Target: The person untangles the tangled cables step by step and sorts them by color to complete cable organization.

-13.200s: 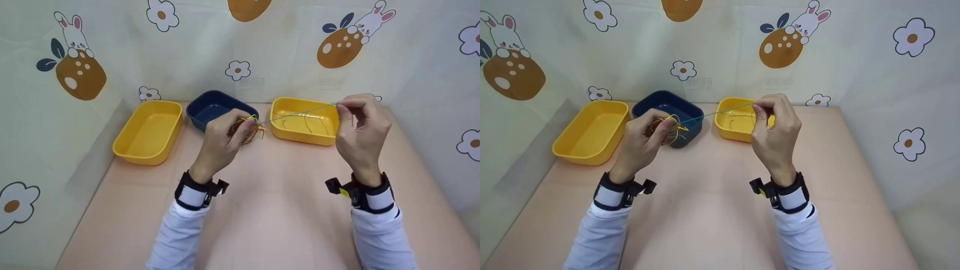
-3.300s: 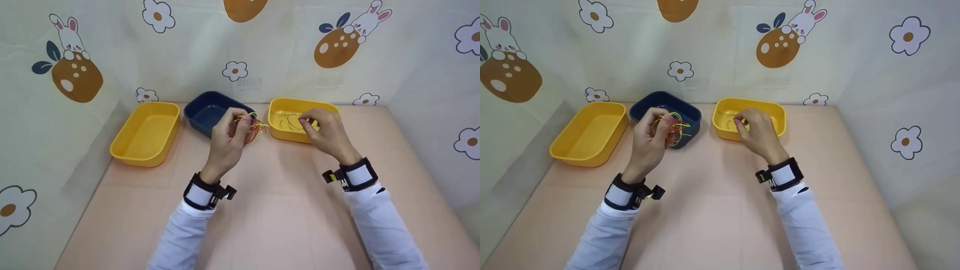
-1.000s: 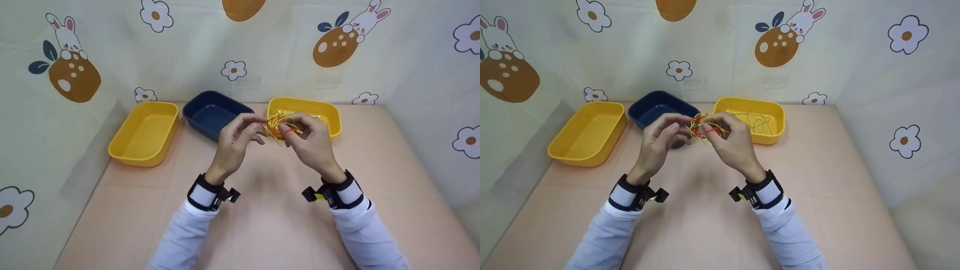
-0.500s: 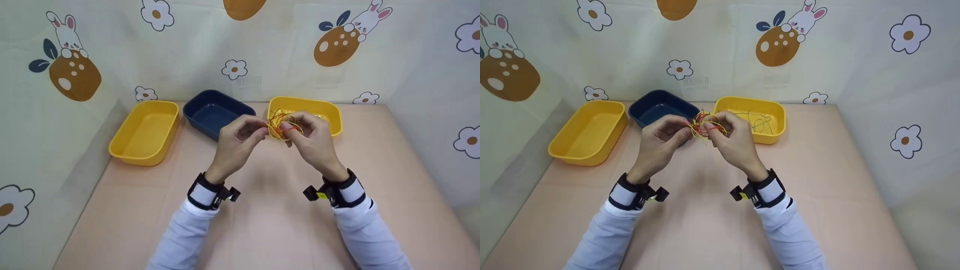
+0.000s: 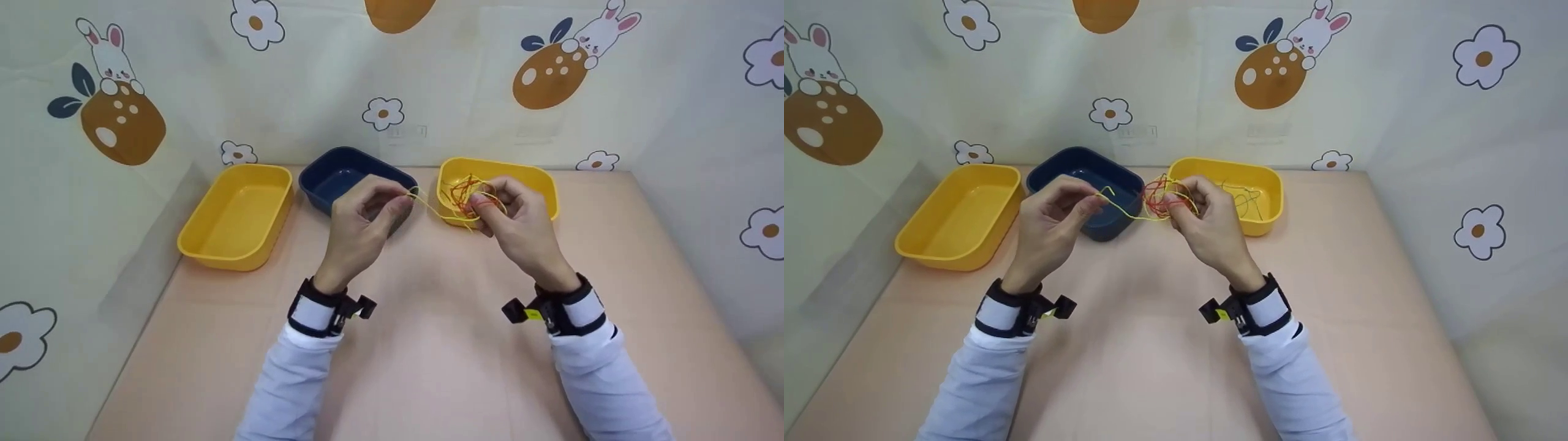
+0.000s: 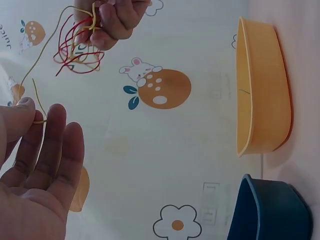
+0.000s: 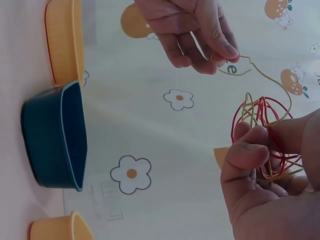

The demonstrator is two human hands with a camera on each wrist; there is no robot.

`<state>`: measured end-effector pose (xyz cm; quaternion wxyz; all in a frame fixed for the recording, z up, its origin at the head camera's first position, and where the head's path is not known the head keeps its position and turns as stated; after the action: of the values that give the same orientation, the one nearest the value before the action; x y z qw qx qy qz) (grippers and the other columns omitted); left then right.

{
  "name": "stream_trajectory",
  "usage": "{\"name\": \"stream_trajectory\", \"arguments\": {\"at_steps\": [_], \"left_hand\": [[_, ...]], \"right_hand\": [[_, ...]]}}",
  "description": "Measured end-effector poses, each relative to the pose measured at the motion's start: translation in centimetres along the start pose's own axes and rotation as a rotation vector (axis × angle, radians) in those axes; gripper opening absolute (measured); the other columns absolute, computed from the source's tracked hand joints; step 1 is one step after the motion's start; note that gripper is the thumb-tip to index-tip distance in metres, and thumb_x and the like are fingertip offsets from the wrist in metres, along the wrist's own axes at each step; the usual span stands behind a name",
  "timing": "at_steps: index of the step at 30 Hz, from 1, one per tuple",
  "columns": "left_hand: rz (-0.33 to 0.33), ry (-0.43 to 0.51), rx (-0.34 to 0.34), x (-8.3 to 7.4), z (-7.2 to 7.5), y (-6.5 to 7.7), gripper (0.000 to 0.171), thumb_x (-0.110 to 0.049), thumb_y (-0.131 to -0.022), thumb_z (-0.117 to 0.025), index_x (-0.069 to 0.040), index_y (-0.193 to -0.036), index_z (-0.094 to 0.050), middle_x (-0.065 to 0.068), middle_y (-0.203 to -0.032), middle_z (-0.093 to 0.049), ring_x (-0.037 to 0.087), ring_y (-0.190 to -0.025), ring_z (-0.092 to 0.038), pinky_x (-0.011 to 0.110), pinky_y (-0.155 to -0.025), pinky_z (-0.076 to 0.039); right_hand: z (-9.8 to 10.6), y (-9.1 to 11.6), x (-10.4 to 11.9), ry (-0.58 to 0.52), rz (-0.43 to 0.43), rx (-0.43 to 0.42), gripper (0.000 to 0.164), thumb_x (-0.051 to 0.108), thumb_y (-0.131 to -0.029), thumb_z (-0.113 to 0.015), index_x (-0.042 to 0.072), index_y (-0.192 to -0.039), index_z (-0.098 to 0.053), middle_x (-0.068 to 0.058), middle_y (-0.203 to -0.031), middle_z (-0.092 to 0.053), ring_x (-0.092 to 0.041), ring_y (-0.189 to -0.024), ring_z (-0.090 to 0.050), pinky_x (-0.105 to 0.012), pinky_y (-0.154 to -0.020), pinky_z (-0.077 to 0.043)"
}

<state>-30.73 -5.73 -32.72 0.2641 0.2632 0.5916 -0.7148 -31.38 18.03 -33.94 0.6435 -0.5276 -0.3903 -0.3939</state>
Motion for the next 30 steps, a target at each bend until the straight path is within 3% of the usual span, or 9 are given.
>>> {"name": "stream_trajectory", "arguments": {"at_steps": [8, 15, 22, 30], "left_hand": [[-0.053, -0.052, 0.050, -0.1, 1.7, -0.1, 0.006, -0.007, -0.098, -0.075, -0.005, -0.103, -0.076, 0.006, -0.103, -0.073, 0.020, -0.098, -0.072, 0.034, -0.092, -0.064], [-0.112, -0.283, 0.066, -0.2, 2.1, -0.1, 0.008, -0.014, -0.097, -0.079, -0.007, -0.098, -0.081, 0.005, -0.096, -0.073, 0.012, -0.090, -0.069, 0.024, -0.082, -0.061], [-0.102, -0.542, 0.182, 0.2, 0.7, 0.1, 0.010, -0.019, -0.101, -0.073, -0.009, -0.103, -0.073, 0.003, -0.099, -0.071, 0.015, -0.092, -0.064, 0.024, -0.085, -0.058], [-0.108, -0.554, 0.183, 0.2, 0.8, 0.2, 0.020, -0.028, -0.102, -0.070, -0.009, -0.099, -0.072, 0.002, -0.089, -0.068, 0.015, -0.082, -0.060, 0.024, -0.075, -0.054]], "right_hand": [[1.6, -0.3, -0.2, -0.076, 0.026, -0.112, 0.019, 0.013, -0.103, -0.072, -0.002, -0.110, -0.062, -0.014, -0.093, -0.070, -0.017, -0.071, -0.060, -0.021, -0.061, -0.055], [2.8, -0.4, -0.3, -0.118, 0.084, -0.277, 0.019, 0.010, -0.100, -0.074, -0.004, -0.106, -0.063, -0.016, -0.091, -0.069, -0.017, -0.068, -0.062, -0.020, -0.057, -0.053], [3.5, -0.3, -0.3, -0.146, 0.109, -0.404, 0.014, 0.005, -0.100, -0.073, -0.004, -0.106, -0.065, -0.016, -0.088, -0.070, -0.019, -0.066, -0.062, -0.021, -0.056, -0.054], [4.8, -0.1, -0.2, -0.225, 0.120, -0.525, 0.014, 0.003, -0.098, -0.075, -0.004, -0.102, -0.063, -0.018, -0.088, -0.071, -0.021, -0.065, -0.063, -0.023, -0.057, -0.055]]}}
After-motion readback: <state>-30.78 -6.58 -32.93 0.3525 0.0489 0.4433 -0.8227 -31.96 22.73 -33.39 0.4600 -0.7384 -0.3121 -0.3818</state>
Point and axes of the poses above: each hand's wrist, its own y-axis away from the middle knuckle, its own z-axis out of the back of the hand, x = y × z, the point moved 7 cm from there along -y, towards the middle knuckle
